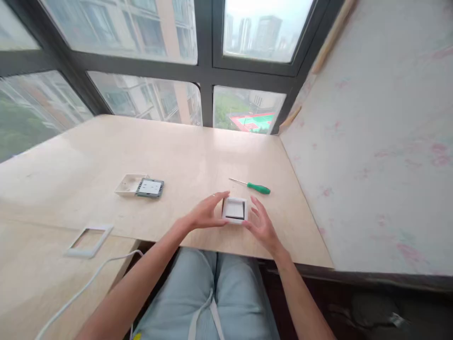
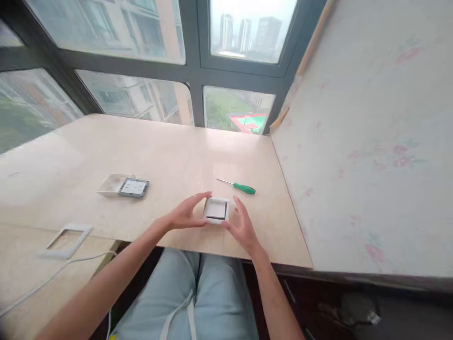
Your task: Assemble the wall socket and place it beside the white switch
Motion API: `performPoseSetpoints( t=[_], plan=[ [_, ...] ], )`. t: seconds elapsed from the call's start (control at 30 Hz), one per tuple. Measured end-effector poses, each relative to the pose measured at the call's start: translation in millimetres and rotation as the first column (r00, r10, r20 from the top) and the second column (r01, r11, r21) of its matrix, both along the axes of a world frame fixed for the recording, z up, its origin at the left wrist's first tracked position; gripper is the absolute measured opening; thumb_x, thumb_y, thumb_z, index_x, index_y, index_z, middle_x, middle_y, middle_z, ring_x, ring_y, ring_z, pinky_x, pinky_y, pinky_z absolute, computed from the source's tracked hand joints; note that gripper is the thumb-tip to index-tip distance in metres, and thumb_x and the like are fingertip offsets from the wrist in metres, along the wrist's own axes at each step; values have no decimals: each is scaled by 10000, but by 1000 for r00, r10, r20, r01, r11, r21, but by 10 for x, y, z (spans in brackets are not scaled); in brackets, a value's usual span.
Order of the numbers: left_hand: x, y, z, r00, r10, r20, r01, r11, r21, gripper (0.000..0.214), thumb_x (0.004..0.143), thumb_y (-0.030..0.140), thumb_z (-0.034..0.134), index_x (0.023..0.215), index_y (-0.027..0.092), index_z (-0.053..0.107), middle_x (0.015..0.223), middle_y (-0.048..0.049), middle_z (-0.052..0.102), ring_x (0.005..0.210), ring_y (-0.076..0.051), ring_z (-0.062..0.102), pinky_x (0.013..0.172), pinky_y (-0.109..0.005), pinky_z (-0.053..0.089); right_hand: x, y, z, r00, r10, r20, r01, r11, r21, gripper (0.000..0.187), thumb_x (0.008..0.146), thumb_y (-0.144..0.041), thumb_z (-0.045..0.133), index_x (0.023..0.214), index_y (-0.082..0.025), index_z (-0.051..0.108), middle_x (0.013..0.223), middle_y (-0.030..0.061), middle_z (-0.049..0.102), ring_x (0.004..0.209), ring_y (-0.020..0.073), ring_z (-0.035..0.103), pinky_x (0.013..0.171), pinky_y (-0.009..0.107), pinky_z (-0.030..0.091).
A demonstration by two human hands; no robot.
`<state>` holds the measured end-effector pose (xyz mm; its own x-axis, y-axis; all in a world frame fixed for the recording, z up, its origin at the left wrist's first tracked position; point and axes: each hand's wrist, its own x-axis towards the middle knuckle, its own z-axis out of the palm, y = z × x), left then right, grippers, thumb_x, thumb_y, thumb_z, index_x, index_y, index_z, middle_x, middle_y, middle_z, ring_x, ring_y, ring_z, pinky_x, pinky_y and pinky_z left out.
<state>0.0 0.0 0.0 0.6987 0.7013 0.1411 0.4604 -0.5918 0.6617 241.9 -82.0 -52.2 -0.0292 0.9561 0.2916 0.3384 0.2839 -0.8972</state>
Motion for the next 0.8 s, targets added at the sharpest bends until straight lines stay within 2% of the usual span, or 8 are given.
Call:
performPoseSetpoints(
  t=[0.13, 0.27, 0.47, 0.8],
  plan=[
    [-35, -3, -35, 999, 4, 32, -5, 1000, 12, 857, 742, 420, 752, 1467, 211, 344, 1508, -143, 431, 1381, -310, 430, 1148, -490, 362, 35, 100, 17, 997, 64, 53, -60, 996, -61, 841, 813, -486, 715, 1516, -299, 292, 1576, 97, 341, 1462, 291, 302, 1187, 534, 281],
    [-45, 7, -64, 999, 11, 47, -12, 1000, 19, 859, 740, 409, 754, 1468, 217, 341, 1494, -144, 448, 1374, -313, 440, 1140, -499, 372, 72, 144, 71, 991, 104, 84, -94, 989, -117, 862, 783, -484, 745, 1509, -294, 320, 1552, 99, 389, 1443, 299, 345, 1194, 542, 265],
    [-35, 15, -89, 999, 5, 50, -7, 999, 41, 829, 758, 436, 742, 1455, 203, 357, 1489, -155, 449, 1371, -312, 441, 1139, -501, 371, 80, 148, 157, 986, 105, 133, -90, 990, -112, 905, 753, -489, 768, 1513, -283, 323, 1555, 103, 386, 1440, 308, 351, 1194, 544, 266],
    [-39, -10, -104, 999, 14, 47, -16, 1000, 23, 801, 766, 438, 730, 1442, 192, 377, 1469, -159, 472, 1357, -303, 458, 1132, -496, 380, 107, 179, 121, 974, 95, 207, -81, 994, -74, 856, 748, -499, 769, 1484, -268, 396, 1499, 109, 473, 1404, 314, 413, 1173, 534, 321]
  ],
)
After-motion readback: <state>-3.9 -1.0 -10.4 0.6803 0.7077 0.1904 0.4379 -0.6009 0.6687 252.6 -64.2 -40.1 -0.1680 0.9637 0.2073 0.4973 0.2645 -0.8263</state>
